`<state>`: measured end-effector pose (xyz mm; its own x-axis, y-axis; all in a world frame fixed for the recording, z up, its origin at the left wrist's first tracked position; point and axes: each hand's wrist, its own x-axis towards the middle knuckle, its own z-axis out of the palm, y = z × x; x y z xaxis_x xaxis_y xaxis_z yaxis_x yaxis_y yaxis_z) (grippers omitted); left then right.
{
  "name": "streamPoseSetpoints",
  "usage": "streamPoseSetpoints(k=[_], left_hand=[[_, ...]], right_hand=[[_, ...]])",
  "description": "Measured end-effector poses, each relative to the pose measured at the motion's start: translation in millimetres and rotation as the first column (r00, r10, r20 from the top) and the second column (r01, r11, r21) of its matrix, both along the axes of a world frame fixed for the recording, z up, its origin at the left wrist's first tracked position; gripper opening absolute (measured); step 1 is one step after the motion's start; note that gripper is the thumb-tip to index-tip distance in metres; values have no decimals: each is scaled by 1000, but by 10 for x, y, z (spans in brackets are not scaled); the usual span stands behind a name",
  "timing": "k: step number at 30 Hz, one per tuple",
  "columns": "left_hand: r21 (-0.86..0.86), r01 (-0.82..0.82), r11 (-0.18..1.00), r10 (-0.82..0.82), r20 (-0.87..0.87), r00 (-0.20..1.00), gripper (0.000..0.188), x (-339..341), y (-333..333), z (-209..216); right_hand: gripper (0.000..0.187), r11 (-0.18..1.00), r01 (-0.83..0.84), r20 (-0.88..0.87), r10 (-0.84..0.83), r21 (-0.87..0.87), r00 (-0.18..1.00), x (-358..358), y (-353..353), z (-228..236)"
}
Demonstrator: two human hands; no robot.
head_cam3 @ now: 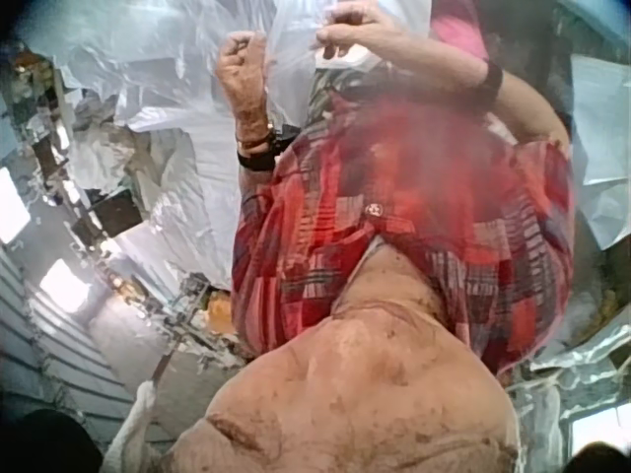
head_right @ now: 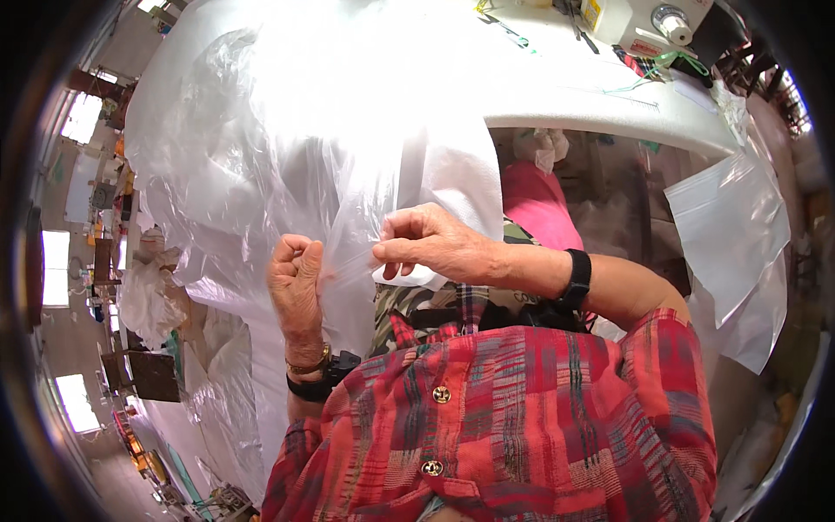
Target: Using an industrial sewing machine to join large white synthetic sheets.
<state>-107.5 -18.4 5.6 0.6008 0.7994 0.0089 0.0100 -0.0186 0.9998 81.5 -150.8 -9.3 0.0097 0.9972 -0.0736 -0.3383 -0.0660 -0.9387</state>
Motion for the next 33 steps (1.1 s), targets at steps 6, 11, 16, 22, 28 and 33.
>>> streamPoseSetpoints(k=[6, 11, 16, 22, 28, 33], left_hand=[[170, 136, 976, -127, -62, 990, 16, -34, -16, 9], [3, 235, 972, -227, -247, 942, 16, -50, -13, -45], [-45, 263, 964, -265, -280, 923, 14, -64, -31, -73], [182, 230, 956, -201, -162, 966, 12, -127, -46, 60], [40, 245, 969, -247, 56, 967, 13, -130, -2, 159], [-420, 176, 890, -165, 63, 984, 37, -121, 30, 196]], right_hand=[[14, 999, 43, -124, -42, 0, 991, 22, -55, -91], [16, 999, 54, -443, -46, 5, 895, -12, -56, -102], [31, 990, 28, -476, -90, -136, 875, -5, -9, -68], [25, 969, 53, -300, -126, -239, 946, 6, 81, -128], [17, 974, 47, -111, -73, -223, 991, 11, 238, -286], [19, 947, 151, 114, -122, -283, 986, -23, 338, -325]])
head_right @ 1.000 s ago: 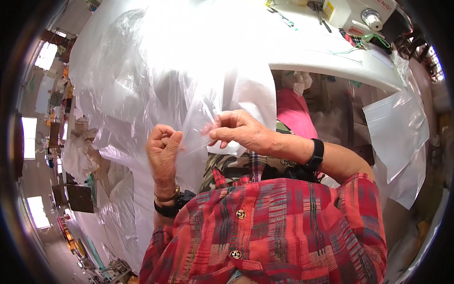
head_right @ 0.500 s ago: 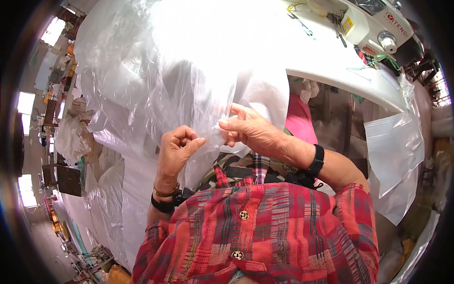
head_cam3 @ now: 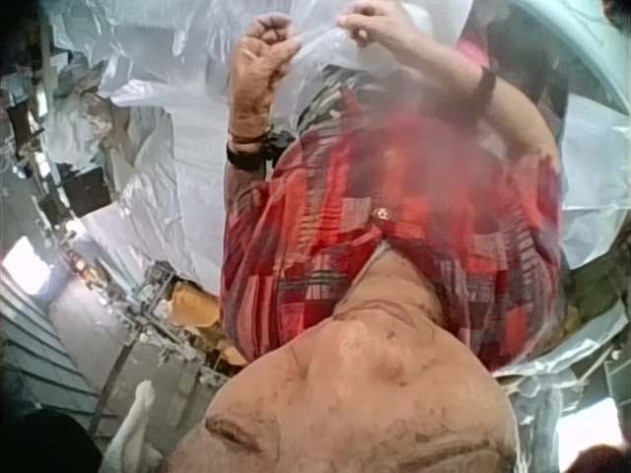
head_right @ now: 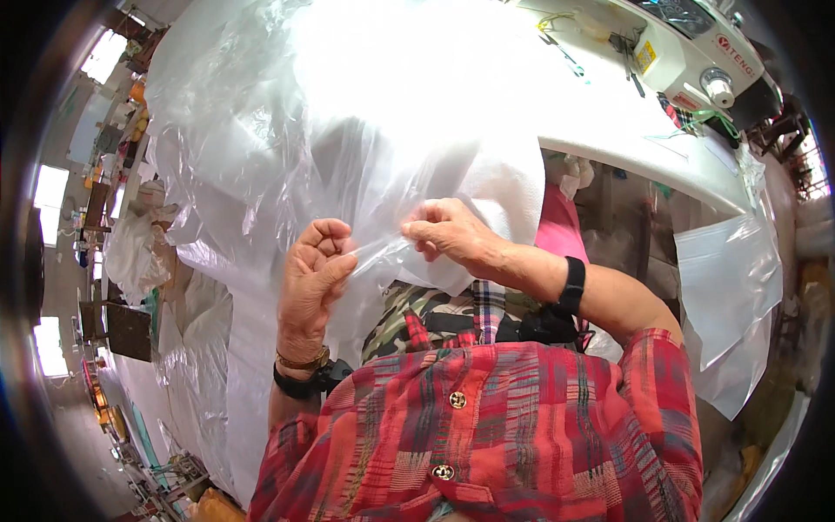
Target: Using an industrial sewing machine to join large white synthetic sheets.
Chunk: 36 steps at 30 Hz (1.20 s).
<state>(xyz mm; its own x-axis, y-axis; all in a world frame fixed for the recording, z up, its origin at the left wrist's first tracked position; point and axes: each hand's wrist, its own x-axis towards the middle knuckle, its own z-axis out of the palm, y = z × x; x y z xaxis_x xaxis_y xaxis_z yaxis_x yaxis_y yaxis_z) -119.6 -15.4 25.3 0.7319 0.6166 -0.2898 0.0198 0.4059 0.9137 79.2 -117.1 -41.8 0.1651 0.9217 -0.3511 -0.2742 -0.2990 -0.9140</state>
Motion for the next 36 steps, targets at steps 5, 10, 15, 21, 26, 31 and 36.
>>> streamPoseSetpoints(k=[5, 10, 15, 21, 26, 31, 36], left_hand=[[-70, 85, 994, -83, 32, 996, 43, -29, 25, -130], [-40, 211, 977, -213, -73, 974, 12, -63, 48, -130], [251, 114, 961, -116, -9, 993, 7, -29, -24, -65], [503, 41, 863, -90, 72, 993, 3, 188, -103, 440], [699, 205, 685, -294, 7, 956, 5, 418, -316, 621], [730, 410, 547, -474, -133, 870, 9, 550, -449, 402], [726, 467, 506, -436, -252, 864, 10, 490, -525, 177]], right_hand=[[25, 999, 21, 104, -16, -46, 994, -26, 159, 11], [22, 970, -7, 504, -119, 242, 855, 40, -151, 263], [28, 724, 134, 669, -681, 677, 296, 277, -743, 365], [22, 817, 516, 335, -576, 258, 745, 415, -1001, -147], [29, 958, 172, 522, -270, 229, 809, 169, -933, 263], [26, 923, -12, 423, -165, 386, 891, 28, -958, 434], [22, 931, -130, 625, -122, 342, 771, -47, -1081, 460]])
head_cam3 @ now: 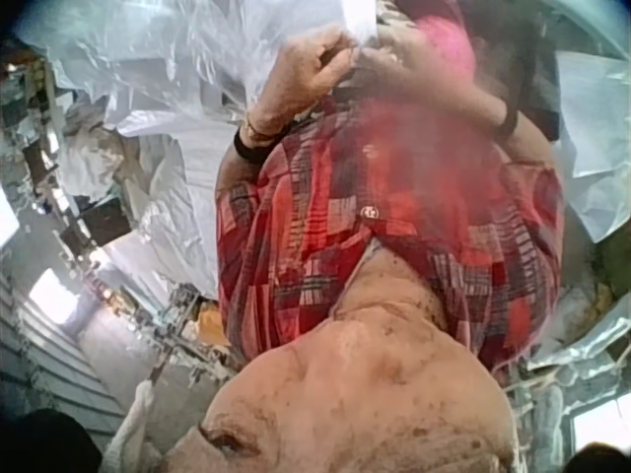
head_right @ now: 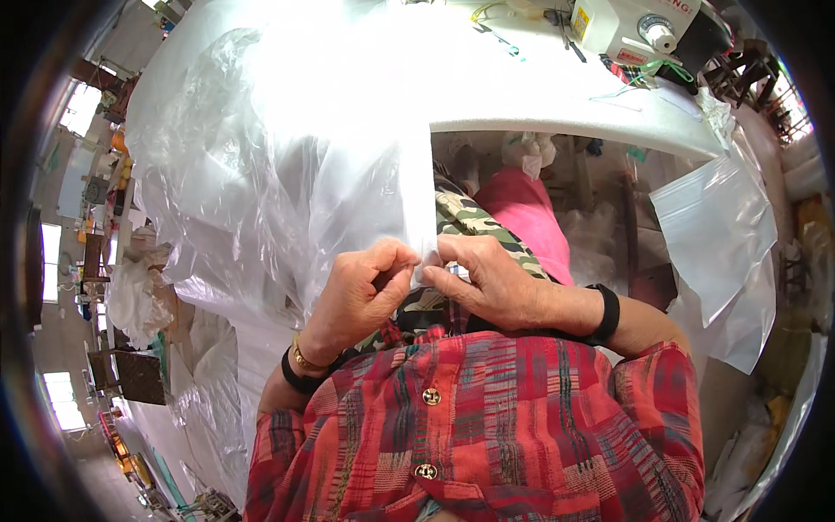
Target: Using an industrial sewing machine to join large white synthetic sheets.
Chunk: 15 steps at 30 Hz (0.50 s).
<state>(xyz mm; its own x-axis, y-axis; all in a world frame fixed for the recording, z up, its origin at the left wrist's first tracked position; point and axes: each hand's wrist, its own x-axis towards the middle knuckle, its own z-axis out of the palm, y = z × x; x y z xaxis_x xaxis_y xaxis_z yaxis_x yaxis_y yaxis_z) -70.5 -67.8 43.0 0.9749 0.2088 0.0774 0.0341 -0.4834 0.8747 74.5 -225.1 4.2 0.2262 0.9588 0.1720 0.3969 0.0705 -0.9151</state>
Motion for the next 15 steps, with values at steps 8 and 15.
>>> streamPoseSetpoints(k=[8, 15], left_hand=[[-56, -91, 994, 90, -11, 996, 13, -57, -11, -145], [-314, -215, 925, 195, -95, 976, 14, -173, 122, -303]], right_hand=[[13, 980, -133, 247, 94, 150, 964, -130, 72, -68], [24, 905, -385, 473, 263, 183, 841, -142, 242, 19]])
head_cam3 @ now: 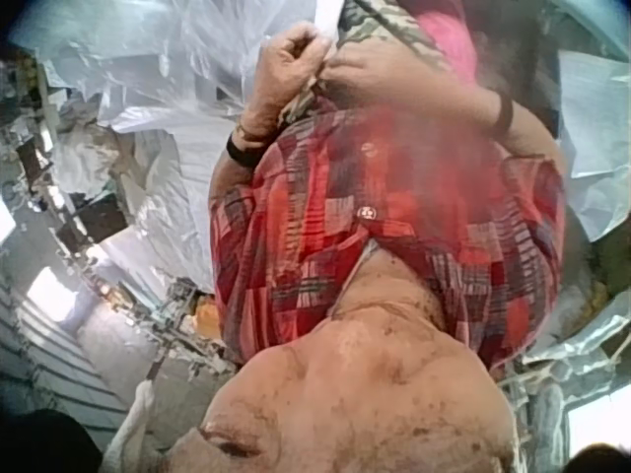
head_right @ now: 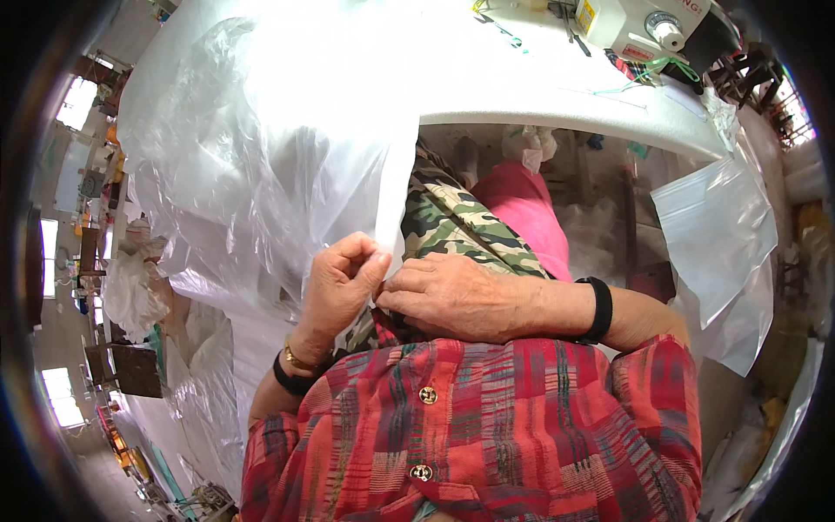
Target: Using an industrial sewing machine to join large white synthetic sheets.
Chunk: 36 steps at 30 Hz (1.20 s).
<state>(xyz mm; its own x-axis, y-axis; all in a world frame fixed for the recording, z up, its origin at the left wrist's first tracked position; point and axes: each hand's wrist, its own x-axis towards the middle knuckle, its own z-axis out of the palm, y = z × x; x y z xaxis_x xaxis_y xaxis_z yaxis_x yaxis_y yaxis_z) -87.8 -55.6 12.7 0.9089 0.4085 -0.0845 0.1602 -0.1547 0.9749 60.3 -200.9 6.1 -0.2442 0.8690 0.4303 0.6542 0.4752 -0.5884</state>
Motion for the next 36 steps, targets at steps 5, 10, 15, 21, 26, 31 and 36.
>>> streamPoseSetpoints(k=[5, 10, 15, 21, 26, 31, 36], left_hand=[[536, -141, 832, 167, 1, 986, 7, -169, 150, 359], [844, -269, 464, 159, 219, 963, 5, -79, 341, 1018], [881, 144, 451, -222, -46, 974, 5, 72, 204, 1277], [856, 257, 448, -253, -154, 955, 9, -33, 106, 542], [835, 170, 523, -168, -95, 981, 10, -122, 86, 228], [761, 94, 642, -86, -50, 995, 12, -148, 31, 182], [749, 77, 658, -68, -42, 997, 13, -156, -34, 172]], right_hand=[[30, 916, 345, -458, -400, -203, 794, 525, 229, -151], [31, 800, 431, -176, -536, -417, 825, 655, 1218, -128], [26, 884, 28, -408, 187, 467, 894, 86, 2029, -52], [32, 940, -47, -236, 133, 339, 963, 151, 1586, -548], [32, 687, 153, 354, 161, -711, 922, 897, 989, 305], [23, 919, 391, 499, -316, -50, 807, 1691, 1103, 364], [17, 923, 331, 450, -385, 196, 806, 1948, 1386, 211]])
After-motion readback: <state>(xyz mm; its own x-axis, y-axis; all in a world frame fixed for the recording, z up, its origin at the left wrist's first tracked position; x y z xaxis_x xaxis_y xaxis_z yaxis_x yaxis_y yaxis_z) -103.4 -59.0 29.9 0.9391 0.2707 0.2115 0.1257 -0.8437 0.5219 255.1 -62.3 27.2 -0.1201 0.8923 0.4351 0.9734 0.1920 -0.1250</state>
